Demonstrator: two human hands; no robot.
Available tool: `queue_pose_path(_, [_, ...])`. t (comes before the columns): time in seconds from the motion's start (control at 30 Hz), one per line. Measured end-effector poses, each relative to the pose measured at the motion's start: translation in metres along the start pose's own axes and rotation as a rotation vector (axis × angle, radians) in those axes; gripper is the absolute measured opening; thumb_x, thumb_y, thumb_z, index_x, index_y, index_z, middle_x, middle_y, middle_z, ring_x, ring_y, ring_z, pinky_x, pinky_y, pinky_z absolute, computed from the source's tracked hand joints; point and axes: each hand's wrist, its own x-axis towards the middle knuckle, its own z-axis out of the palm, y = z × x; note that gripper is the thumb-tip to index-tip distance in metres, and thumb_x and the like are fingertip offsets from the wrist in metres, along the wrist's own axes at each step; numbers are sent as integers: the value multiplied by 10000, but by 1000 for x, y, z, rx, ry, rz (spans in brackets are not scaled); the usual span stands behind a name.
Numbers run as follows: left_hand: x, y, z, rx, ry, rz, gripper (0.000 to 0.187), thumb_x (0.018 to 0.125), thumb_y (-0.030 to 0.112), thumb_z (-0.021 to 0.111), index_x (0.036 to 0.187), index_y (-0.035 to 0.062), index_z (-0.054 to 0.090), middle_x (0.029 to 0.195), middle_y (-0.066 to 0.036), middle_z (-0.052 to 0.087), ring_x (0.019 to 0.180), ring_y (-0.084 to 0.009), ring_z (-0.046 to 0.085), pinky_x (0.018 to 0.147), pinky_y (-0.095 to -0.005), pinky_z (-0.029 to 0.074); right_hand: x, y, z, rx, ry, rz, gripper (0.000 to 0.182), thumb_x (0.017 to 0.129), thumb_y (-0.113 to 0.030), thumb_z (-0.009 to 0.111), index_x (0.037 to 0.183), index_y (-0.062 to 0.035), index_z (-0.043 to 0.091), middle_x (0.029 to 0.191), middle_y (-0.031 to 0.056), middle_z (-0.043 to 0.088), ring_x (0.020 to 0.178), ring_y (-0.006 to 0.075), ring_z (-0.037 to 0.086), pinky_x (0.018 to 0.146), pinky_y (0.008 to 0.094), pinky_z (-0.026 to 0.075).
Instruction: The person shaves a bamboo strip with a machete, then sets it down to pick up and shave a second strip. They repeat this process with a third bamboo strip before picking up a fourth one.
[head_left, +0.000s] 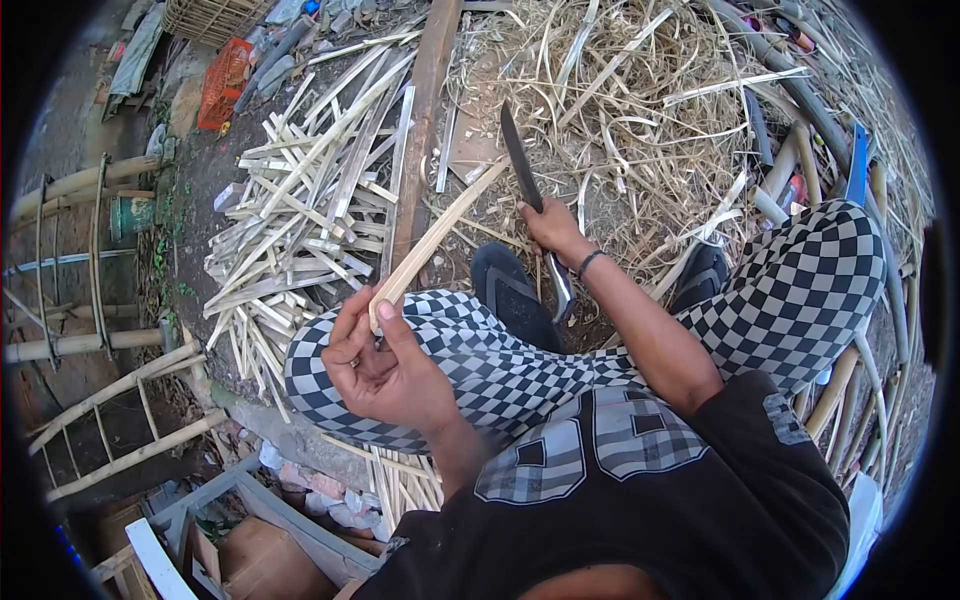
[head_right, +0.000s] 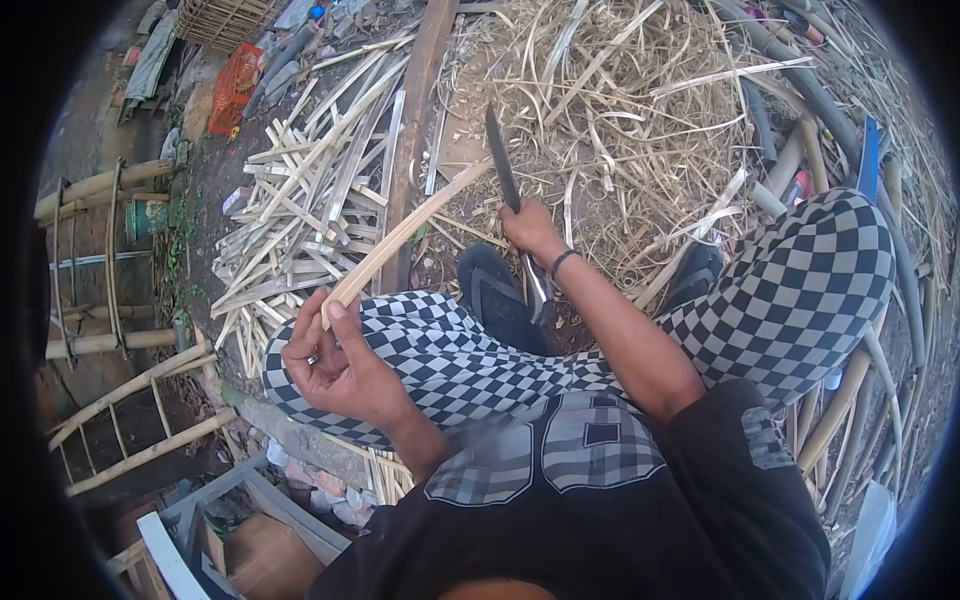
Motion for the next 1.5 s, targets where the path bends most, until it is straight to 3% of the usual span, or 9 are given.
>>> queue_pose_path(0.17, [-1, 1, 0, -82, -29, -20, 228, 908, -39, 654, 933, -25, 428, 1093, -291, 637, 959, -301, 706, 807, -310, 636, -13, -14, 5, -150, -22, -89, 341, 981, -281, 565, 912, 53, 585, 585, 106, 594, 437, 215, 610, 474, 383, 501])
queue_pose_path(0.3, [-4, 11, 0, -36, -86, -39, 200, 895, -70, 653, 1025, -75, 501, 1055, -277, 666, 953, -277, 711, 786, -287, 629, -20, -16, 8, -167, -9, -133, 341, 985, -278, 562, 892, 49, 586, 584, 110, 592, 429, 218, 605, 476, 386, 506])
queue_pose_path(0.37, [-5, 10, -1, 7, -120, -26, 278, 876, -96, 661, 1127, -102, 542, 1063, -271, 674, 961, -264, 709, 764, -276, 626, -20, -15, 6, -145, -2, -136, 342, 985, -276, 562, 887, 51, 584, 583, 112, 591, 428, 218, 603, 472, 386, 505])
queue_pose_path(0.47, [-6, 12, -2, -4, -134, -35, 337, 867, -84, 681, 1177, -79, 549, 1087, -242, 682, 973, -235, 701, 789, -259, 618, -28, -23, 1, -127, -47, -97, 343, 987, -271, 561, 880, 55, 576, 584, 114, 592, 431, 220, 603, 463, 387, 497])
queue_pose_path(0.67, [-4, 11, -1, -26, -133, -64, 264, 870, -102, 670, 1123, -130, 604, 1101, -249, 676, 950, -254, 707, 798, -288, 620, -24, -18, 3, -149, -28, -72, 342, 988, -266, 560, 852, 47, 567, 579, 110, 588, 442, 222, 609, 462, 389, 490])
queue_pose_path(0.9, [-5, 6, -3, -48, -131, -53, 261, 860, -96, 688, 1106, -130, 608, 1109, -259, 673, 950, -257, 708, 803, -287, 620, -22, -16, 4, -168, -32, -94, 329, 985, -260, 558, 896, 56, 583, 585, 114, 597, 453, 224, 615, 476, 389, 492])
queue_pose_path(1.17, [-7, 2, -1, -169, -267, 29, 123, 877, -105, 656, 963, -84, 570, 1100, -296, 670, 1037, -321, 695, 876, -360, 604, -26, -20, 1, -187, -18, -84, 322, 981, -252, 571, 935, 66, 578, 587, 113, 593, 452, 224, 614, 465, 381, 491])
queue_pose_path(1.27, [-8, 0, -5, -108, -390, 64, 108, 927, -66, 614, 1009, -64, 544, 1063, -318, 676, 1040, -305, 695, 901, -335, 580, -23, -17, -1, -143, -7, -72, 314, 979, -244, 579, 933, 66, 571, 587, 111, 589, 442, 222, 603, 449, 378, 482])
queue_pose_path(1.5, [-8, 0, -4, -142, -425, 105, 103, 925, -86, 600, 1009, -63, 546, 1047, -314, 682, 1047, -319, 692, 928, -361, 569, -23, -15, -4, -135, 5, -78, 282, 976, -228, 584, 900, 41, 547, 570, 95, 567, 416, 214, 575, 417, 379, 458])
